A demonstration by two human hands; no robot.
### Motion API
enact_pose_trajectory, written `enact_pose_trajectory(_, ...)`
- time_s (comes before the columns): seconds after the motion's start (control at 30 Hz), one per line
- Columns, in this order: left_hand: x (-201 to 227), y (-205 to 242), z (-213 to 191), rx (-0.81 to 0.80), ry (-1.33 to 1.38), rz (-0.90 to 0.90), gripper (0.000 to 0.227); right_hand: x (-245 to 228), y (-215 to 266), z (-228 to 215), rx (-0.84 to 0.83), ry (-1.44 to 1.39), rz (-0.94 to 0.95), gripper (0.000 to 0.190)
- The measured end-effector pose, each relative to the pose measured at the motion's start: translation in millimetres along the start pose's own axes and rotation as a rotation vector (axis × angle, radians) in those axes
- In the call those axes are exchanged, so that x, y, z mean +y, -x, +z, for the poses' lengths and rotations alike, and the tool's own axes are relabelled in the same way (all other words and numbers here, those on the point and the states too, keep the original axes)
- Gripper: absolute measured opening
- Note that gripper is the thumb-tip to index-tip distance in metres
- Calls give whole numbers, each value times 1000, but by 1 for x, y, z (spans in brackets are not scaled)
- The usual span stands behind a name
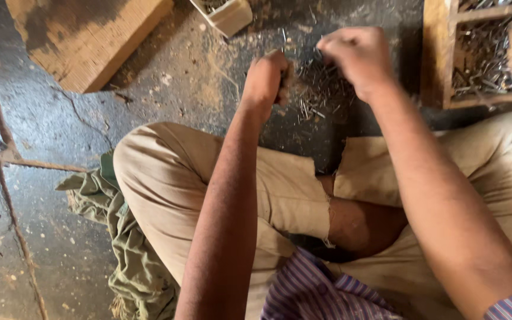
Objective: The person sits on the floor and sorts a pile of mixed metal fasteners by hand. They pick up individual items from a central pile, inspect them, and place them into specific compartments of a wooden box or into a small paper bag. The task involves repetitive picking, inspecting, and placing of small hardware items.
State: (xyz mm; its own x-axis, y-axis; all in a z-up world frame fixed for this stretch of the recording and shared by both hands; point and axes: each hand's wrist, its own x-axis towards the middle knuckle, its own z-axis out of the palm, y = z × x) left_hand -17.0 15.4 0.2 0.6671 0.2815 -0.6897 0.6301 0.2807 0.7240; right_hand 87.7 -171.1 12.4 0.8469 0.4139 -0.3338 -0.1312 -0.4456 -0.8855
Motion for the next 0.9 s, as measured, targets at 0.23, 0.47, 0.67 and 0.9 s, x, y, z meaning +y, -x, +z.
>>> enact_pose_trajectory(0.23, 8, -4, 13, 101, -340, 593, 25, -38, 10, -48, -74, -737, 221, 26)
enact_pose_trajectory(0.47, 6, 4, 30, 217, -898, 740, 13, -52, 41, -77, 16, -557, 105, 17)
enact_pose_trajectory(0.67, 1, 0, 32, 151, -827, 652, 16, -44, 42, -73, 62, -574, 123, 8)
enact_pose_trajectory(0.9, 17, 0, 20, -201, 405, 284, 25, -47, 44, -74, -32, -969, 200, 12)
